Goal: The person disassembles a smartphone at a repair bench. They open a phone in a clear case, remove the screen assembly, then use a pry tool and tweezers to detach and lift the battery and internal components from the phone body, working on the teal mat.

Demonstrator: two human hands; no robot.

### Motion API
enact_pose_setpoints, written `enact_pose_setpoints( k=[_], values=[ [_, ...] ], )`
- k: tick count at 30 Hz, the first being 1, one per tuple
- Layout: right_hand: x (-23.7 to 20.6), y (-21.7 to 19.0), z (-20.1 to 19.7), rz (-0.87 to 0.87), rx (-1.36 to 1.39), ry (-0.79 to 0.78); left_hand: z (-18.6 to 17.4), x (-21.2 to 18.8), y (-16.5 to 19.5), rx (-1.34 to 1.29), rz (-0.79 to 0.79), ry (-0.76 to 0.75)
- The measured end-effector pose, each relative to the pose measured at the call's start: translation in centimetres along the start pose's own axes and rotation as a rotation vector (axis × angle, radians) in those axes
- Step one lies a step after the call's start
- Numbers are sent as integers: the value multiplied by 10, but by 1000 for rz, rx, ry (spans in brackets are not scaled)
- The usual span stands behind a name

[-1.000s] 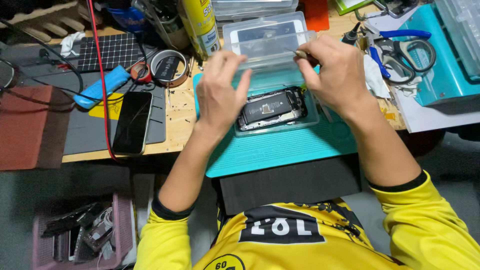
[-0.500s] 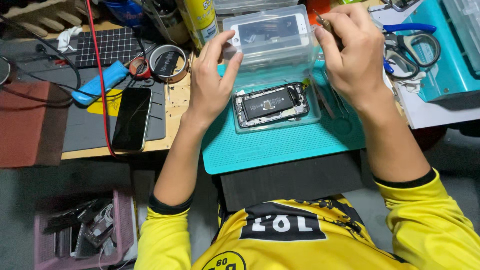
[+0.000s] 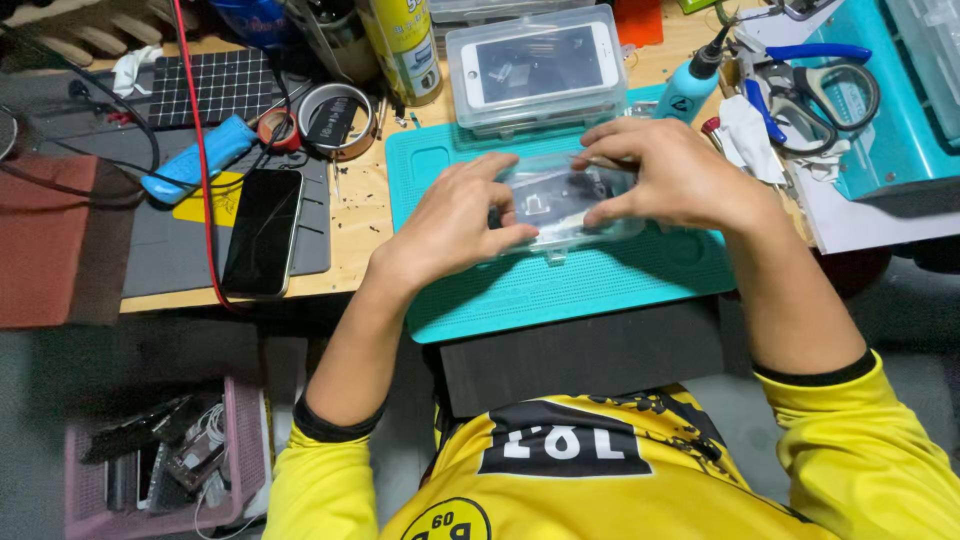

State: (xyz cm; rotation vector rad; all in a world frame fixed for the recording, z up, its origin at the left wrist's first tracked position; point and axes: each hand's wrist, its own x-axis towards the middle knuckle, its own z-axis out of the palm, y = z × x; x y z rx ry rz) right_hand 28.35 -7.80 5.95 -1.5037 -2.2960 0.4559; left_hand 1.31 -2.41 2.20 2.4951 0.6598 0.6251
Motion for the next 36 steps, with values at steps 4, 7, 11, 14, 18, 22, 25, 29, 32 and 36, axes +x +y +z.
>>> enact_pose_setpoints(
  k=[4,7,11,14,18,22,25,29,32,36],
  values=[
    [0,-4,11,48,8,-68,4,-2,0,16,-51,-88],
    [1,-9,17,65,-46,-73,8,-2,-1,55,-53,-95],
    [1,-13,23,71,-118,-74,25,2,3,143,-29,-13],
    [0,-14,22,90,-122,-76,35,5,5,177,-13,56],
    [-2,-11,22,26,-105,-23,44,6,6,230,21,111],
    [-5,-8,23,60,-78,-34,43,11,1,183,28,105],
    [-5,-6,23,32,-65,-25,42,17,-2,95,75,137],
    [-4,-5,16,-41,-5,6,38,19,1,95,95,131],
    [-4,-7,10,-15,47,73,23,7,-1,97,9,119],
    [3,-10,6,19,3,185,-7,-28,-14,179,-141,183]
  ],
)
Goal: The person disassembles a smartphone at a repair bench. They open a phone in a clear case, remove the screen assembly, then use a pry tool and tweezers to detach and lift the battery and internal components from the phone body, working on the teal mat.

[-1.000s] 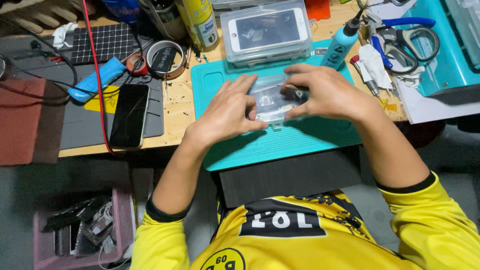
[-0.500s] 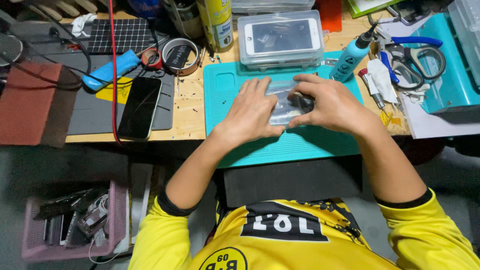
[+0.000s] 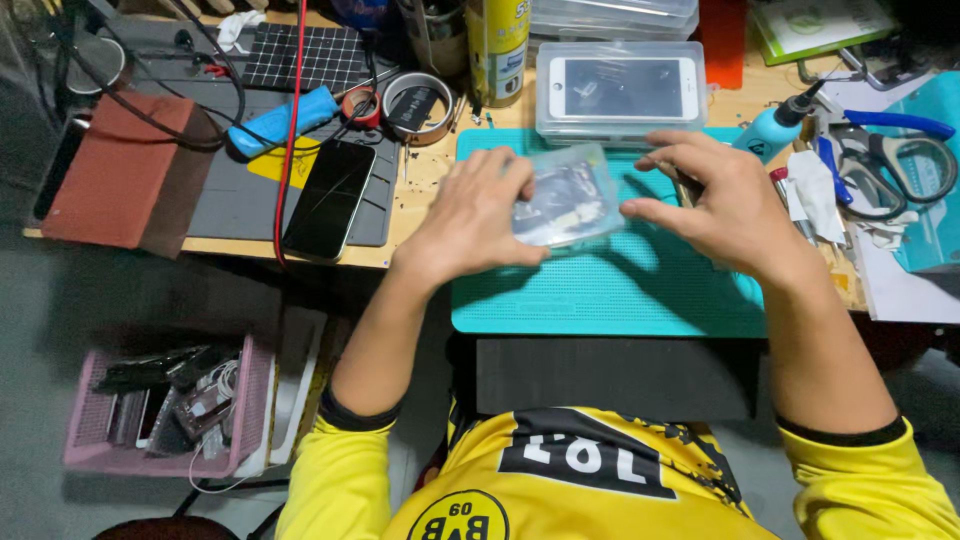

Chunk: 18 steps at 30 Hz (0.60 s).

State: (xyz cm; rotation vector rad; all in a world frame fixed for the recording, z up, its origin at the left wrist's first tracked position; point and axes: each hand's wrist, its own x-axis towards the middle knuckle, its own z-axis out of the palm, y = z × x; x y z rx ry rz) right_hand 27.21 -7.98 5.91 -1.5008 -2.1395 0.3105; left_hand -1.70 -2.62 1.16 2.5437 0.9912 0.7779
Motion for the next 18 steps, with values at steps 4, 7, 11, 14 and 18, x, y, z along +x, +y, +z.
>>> enact_pose_setpoints(
  k=[4,7,11,14,18],
  values=[
    [10,-3,4,-73,-7,61,-23,-15,-23,52,-86,7],
    [14,-5,11,-106,15,84,-30,-16,-38,42,-115,2],
    [11,-2,12,-63,-15,83,-37,-16,-53,69,-201,-35],
    [5,5,9,-50,-45,105,-38,-17,-56,82,-217,-33],
    [-1,12,3,-79,-25,150,-29,-11,-46,130,-207,-22]
  ],
)
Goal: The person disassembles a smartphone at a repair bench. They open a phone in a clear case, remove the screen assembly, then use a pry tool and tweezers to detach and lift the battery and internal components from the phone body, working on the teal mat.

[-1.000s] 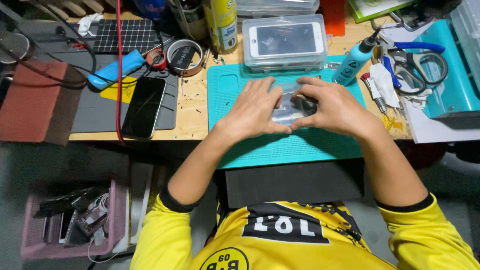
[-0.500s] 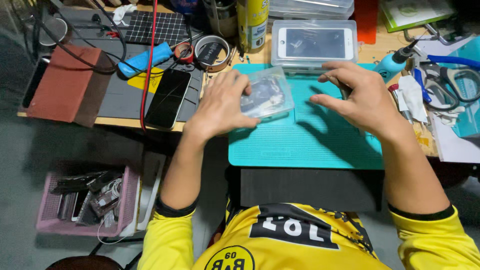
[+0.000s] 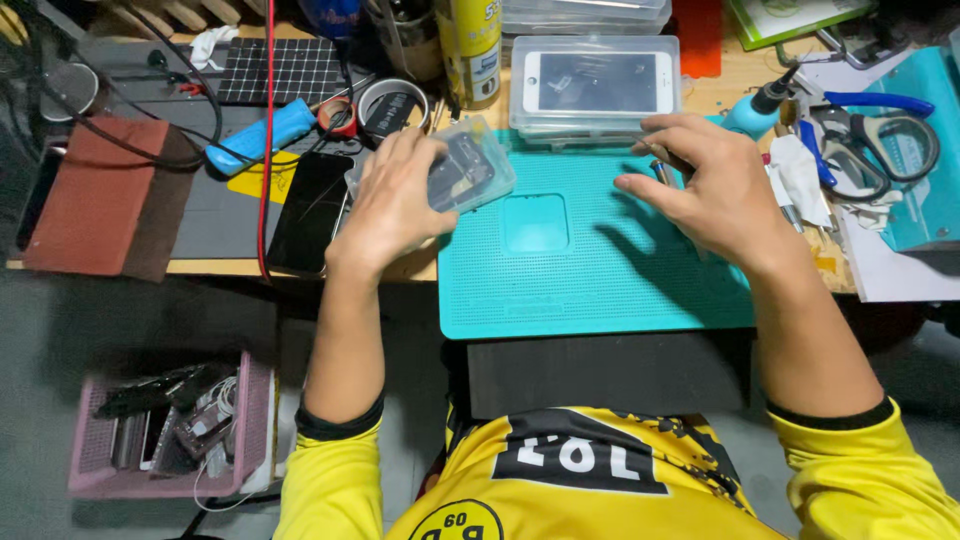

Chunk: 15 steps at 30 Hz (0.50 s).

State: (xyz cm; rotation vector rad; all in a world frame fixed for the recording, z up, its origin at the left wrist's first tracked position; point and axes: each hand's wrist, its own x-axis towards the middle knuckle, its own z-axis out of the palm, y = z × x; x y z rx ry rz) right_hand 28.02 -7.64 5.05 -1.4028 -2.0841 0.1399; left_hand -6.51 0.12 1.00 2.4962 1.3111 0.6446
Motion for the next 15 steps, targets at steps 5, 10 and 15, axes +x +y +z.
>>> enact_pose_setpoints(
  k=[5,10,15],
  values=[
    [-4,-1,2,151,78,26,29,31,36,-90,165,146],
    [-11,-8,2,298,92,-32,52,91,57,-94,332,155],
    [-14,-14,-3,473,245,-67,61,136,67,30,308,37]
  ],
)
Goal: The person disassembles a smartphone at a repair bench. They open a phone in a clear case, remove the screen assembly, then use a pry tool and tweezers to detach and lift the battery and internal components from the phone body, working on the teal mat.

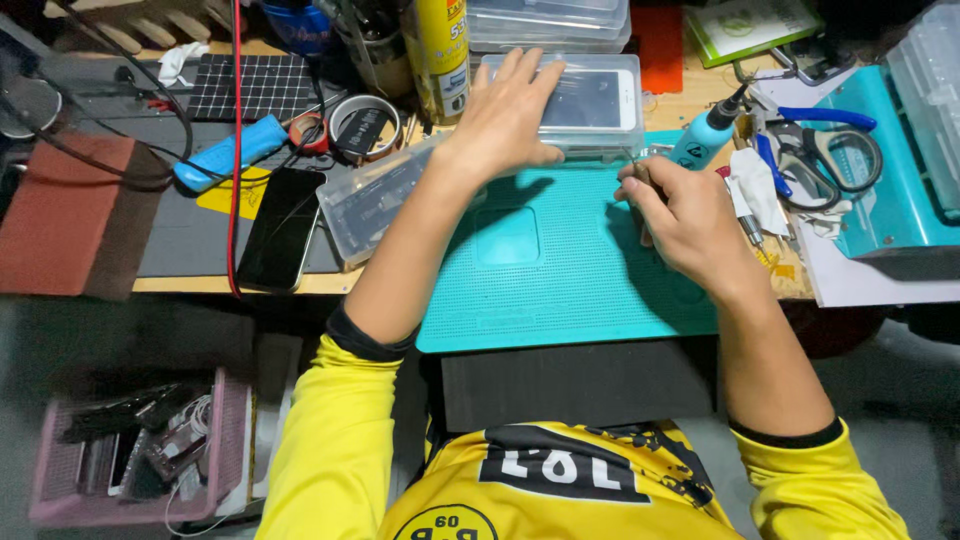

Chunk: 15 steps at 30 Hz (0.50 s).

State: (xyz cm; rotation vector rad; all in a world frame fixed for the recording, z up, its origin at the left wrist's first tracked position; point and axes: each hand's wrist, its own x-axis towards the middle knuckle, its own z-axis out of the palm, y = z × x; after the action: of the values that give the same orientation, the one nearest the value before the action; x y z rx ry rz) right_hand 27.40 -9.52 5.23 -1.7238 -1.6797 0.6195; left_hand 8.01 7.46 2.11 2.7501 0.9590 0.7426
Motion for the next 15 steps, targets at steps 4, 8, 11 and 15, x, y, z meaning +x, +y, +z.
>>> enact_pose_setpoints(
  k=[4,8,11,15],
  values=[
    [-1,0,-3,21,44,8,-1,12,-4,72,-6,13],
    [-2,5,-2,31,117,47,-3,7,-2,35,-39,-30],
    [0,10,0,44,202,116,-9,-7,6,6,-45,-31],
    [0,14,-1,-153,132,287,-17,-44,27,-36,51,20]
  ],
)
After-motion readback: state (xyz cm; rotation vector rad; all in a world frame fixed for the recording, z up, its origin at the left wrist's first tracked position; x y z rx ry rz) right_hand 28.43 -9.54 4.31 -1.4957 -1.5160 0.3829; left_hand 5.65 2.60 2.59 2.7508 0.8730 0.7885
